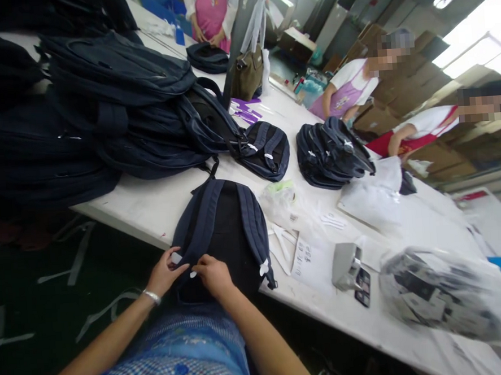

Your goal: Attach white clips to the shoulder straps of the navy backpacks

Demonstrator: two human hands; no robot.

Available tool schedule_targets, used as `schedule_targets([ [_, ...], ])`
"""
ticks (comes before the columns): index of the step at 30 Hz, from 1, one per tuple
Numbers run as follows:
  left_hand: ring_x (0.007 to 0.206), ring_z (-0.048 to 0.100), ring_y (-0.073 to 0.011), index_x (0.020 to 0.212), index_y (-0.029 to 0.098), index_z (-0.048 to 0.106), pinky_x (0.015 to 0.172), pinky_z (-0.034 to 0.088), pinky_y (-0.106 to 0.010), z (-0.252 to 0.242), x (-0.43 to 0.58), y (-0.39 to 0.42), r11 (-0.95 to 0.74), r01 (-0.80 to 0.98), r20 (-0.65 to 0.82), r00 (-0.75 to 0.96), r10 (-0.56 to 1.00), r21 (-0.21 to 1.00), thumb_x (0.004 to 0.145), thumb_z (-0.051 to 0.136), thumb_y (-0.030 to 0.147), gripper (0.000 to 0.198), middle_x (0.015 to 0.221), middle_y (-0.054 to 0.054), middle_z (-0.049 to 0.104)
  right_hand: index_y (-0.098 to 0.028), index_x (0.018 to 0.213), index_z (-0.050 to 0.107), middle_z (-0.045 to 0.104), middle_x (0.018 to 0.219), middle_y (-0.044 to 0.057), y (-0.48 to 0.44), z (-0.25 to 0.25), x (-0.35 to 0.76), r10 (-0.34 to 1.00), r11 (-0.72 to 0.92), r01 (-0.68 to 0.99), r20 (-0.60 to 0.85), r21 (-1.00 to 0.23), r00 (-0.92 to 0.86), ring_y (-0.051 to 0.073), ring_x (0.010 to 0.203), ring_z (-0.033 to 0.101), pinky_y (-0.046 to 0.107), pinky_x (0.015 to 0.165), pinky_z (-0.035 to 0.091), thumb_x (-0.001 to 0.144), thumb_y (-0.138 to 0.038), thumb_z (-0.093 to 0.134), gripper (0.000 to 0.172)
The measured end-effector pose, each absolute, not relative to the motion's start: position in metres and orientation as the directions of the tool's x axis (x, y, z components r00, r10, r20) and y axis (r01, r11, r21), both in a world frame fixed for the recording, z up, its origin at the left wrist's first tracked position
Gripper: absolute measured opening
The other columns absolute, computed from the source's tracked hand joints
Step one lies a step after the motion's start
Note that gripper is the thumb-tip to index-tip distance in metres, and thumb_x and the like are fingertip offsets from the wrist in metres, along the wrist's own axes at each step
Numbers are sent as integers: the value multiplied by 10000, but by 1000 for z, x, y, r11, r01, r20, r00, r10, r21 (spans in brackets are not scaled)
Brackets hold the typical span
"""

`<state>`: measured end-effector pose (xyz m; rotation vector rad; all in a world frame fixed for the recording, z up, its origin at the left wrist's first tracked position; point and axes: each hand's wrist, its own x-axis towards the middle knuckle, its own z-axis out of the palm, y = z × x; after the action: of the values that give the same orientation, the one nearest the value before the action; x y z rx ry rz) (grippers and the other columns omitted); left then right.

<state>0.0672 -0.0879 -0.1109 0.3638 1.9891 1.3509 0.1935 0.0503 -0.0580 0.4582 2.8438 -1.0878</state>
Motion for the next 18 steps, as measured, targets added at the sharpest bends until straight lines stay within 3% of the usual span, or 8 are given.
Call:
schedule_targets([
  [2, 808, 654, -223, 1127, 198, 519, 756, 507, -332, -113, 70, -87, 425, -115, -365, -734, 573, 898, 639, 717, 360, 551, 860, -27, 676, -296, 1000, 719, 689, 1008, 13, 44, -60, 187, 265, 631, 279, -137, -724, -955, 160, 859, 650, 228, 771, 489, 857, -162, 522, 277],
  [5, 797, 643, -218, 1006, 206, 565, 709, 496, -310, -113, 74, -86, 492, -19, -326, -771, 547, 870, 643, 705, 353, 416, 865, -28, 669, -242, 973, 720, 702, 760, 7, 34, -69, 175, 333, 376, 333, -209, -865, -920, 139, 678, 660, 219, 693, 496, 877, -227, 523, 220],
  [8, 740, 634, -209, 905, 215, 581, 663, 477, -294, -111, 77, -87, 566, 74, -297, -791, 535, 821, 671, 683, 367, 297, 796, -10, 660, -191, 904, 717, 657, 587, -6, 27, -80, 168, 452, 186, 439, -320, -879, -833, 128, 511, 624, 204, 557, 467, 869, -329, 551, 219],
  [11, 743, 652, -211, 887, 222, 602, 672, 486, -291, -107, 75, -92, 547, 81, -298, -768, 568, 833, 699, 666, 384, 257, 790, -10, 682, -190, 814, 707, 659, 582, -6, 23, -90, 167, 520, 149, 495, -358, -856, -776, 119, 485, 618, 190, 515, 434, 847, -376, 573, 232],
  [15, 945, 670, -233, 1061, 209, 628, 819, 505, -316, -101, 65, -102, 456, -11, -348, -661, 665, 890, 770, 598, 410, 355, 1013, -57, 723, -192, 785, 693, 676, 625, -1, 23, -97, 167, 526, 117, 521, -392, -846, -755, 109, 471, 615, 179, 475, 404, 838, -425, 570, 269],
  [18, 994, 662, -249, 1067, 208, 667, 861, 497, -340, -97, 57, -105, 495, 56, -353, -633, 689, 867, 829, 512, 448, 372, 1038, -61, 730, -183, 765, 686, 677, 638, 3, 23, -98, 166, 518, 88, 514, -401, -853, -755, 101, 465, 609, 174, 471, 401, 828, -446, 578, 291],
])
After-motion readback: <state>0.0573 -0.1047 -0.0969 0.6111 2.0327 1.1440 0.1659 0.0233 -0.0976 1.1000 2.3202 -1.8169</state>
